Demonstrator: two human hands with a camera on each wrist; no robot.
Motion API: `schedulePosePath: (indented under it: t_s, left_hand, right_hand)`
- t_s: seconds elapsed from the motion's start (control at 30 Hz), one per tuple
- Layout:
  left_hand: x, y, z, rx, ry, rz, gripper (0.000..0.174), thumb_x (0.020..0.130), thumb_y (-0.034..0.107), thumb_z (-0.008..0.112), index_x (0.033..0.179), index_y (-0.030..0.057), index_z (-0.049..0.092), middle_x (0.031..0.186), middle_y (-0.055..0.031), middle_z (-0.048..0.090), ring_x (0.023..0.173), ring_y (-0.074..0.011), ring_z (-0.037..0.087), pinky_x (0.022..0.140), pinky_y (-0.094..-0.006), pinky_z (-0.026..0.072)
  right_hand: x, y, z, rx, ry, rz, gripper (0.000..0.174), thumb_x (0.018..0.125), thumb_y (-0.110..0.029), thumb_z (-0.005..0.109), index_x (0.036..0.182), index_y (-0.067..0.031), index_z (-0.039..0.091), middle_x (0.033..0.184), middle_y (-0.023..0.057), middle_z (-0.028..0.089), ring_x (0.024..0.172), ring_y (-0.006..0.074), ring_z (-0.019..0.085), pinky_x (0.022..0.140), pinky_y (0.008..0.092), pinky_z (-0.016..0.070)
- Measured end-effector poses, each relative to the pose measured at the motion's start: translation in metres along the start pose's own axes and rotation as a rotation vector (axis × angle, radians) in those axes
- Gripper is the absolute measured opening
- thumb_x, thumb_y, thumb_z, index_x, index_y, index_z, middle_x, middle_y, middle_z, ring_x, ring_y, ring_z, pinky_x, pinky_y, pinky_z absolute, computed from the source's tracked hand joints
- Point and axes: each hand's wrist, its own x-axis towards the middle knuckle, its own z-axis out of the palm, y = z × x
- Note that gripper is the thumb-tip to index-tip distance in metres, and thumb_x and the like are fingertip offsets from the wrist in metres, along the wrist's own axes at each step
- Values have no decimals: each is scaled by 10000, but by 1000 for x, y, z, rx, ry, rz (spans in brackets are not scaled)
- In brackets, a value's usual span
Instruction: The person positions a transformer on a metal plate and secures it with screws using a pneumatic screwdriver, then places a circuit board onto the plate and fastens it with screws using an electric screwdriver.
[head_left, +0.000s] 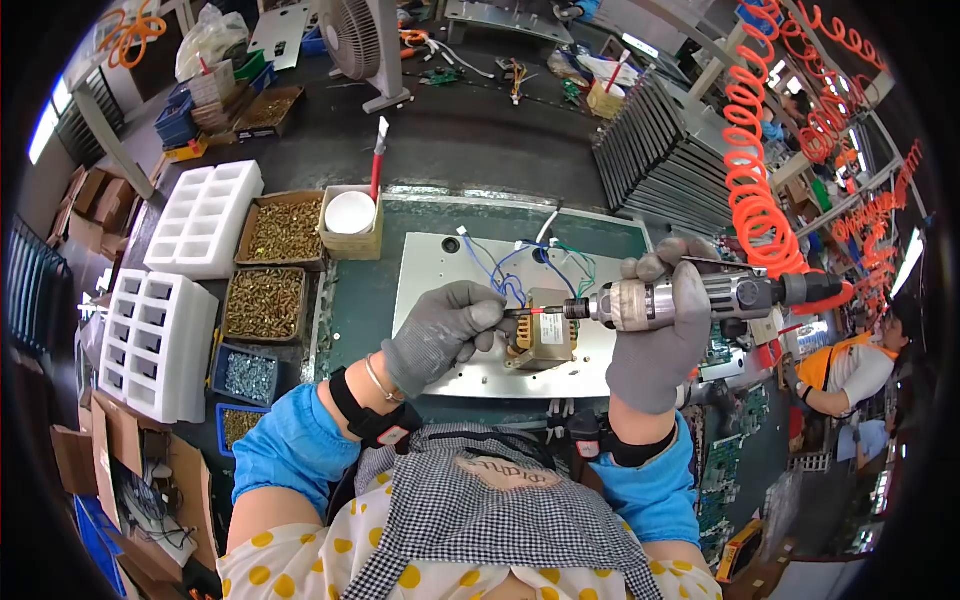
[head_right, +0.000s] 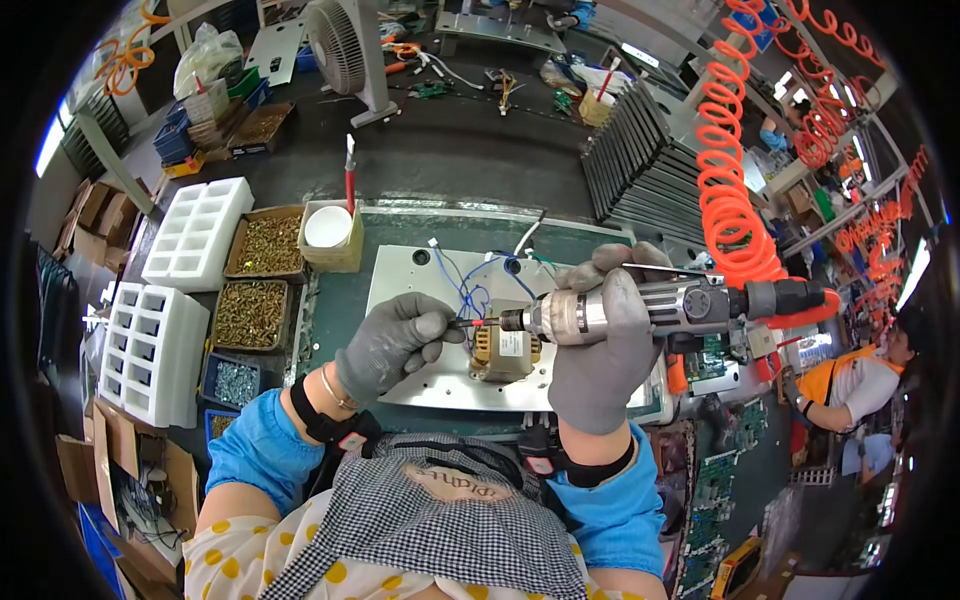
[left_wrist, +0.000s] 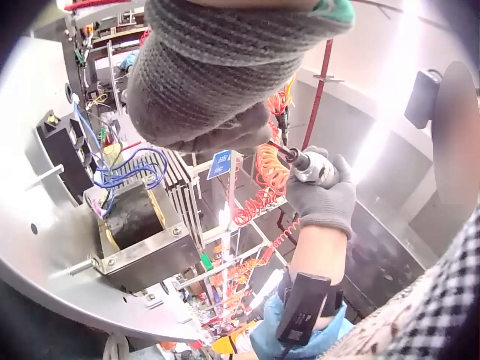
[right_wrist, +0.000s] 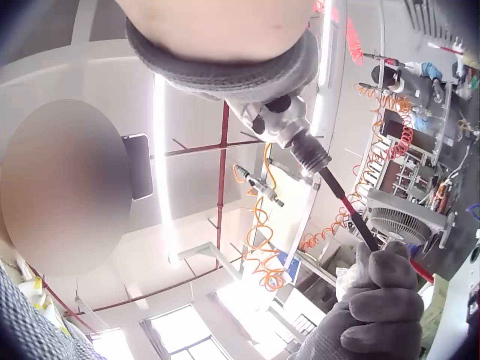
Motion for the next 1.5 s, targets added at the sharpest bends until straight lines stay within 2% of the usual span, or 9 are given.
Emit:
schedulePosePath:
  t_s: [0.37,0.43,0.5,0.53,0.73,0.87,1.17,1.33,1.5]
  left_hand:
    - [4,1,-52,156,-40,-314,578,894,158,659,1327,-127,404,853,-78,602,583,-78,515,515,-203,446]
    - [1,8,-51,165,6,-335,531,881,97,639,1312,-115,414,859,-74,602,629,-89,532,551,-203,454]
    - [0,-1,-60,72,-68,-330,482,871,61,611,1291,-99,438,889,-79,597,691,-104,556,622,-215,485]
    - [-1,-4,-63,26,-104,-324,459,866,43,597,1280,-92,450,904,-82,594,722,-111,568,658,-221,500]
    - [-12,-11,-61,-62,-9,-319,352,879,38,538,1206,-81,487,1026,-122,585,868,-163,617,863,-314,550]
    - [-9,-20,-67,-136,-92,-316,318,923,79,521,1196,-79,484,1054,-132,595,895,-170,617,801,-292,562]
    - [-4,-21,-58,-158,-137,-331,425,986,255,541,1240,-70,439,1048,-140,599,806,-134,584,647,-216,520]
    - [5,-12,-32,-155,-173,-348,386,1016,285,484,1196,-56,491,917,-66,610,628,-57,515,538,-156,458]
    - [12,-18,-14,-279,-189,-363,358,1019,272,475,1174,-48,515,852,-37,591,596,-40,485,494,-137,437]
  right_hand:
    - [-19,2,-29,-85,-258,255,397,850,66,592,1200,-103,512,1067,66,610,850,142,601,672,307,519]
    - [-33,17,-34,-187,-301,247,446,834,73,635,1217,-115,507,1068,79,598,898,181,613,533,264,481]
    - [-43,29,-43,-359,-352,251,446,820,85,640,1200,-107,506,1083,79,601,911,175,615,573,273,501]
    - [-45,31,-41,-369,-375,265,440,808,106,631,1193,-34,473,1097,96,615,932,155,638,826,303,543]
    - [-48,47,-42,-465,-457,248,427,796,88,651,1167,-45,487,1012,86,608,840,132,620,723,264,535]
    - [-38,46,-27,-423,-330,358,324,799,49,678,1081,-35,543,903,63,622,729,93,613,627,232,521]
    - [-27,23,-20,-265,-345,287,420,790,90,642,1162,-64,522,1075,86,626,888,147,632,718,273,550]
    - [-5,-7,-11,-91,-361,-43,434,835,-34,599,1257,-81,507,1094,100,626,876,193,636,790,409,533]
    - [-10,0,-23,-93,-270,-57,436,829,-68,594,1256,-86,509,1097,82,628,840,176,621,773,394,521]
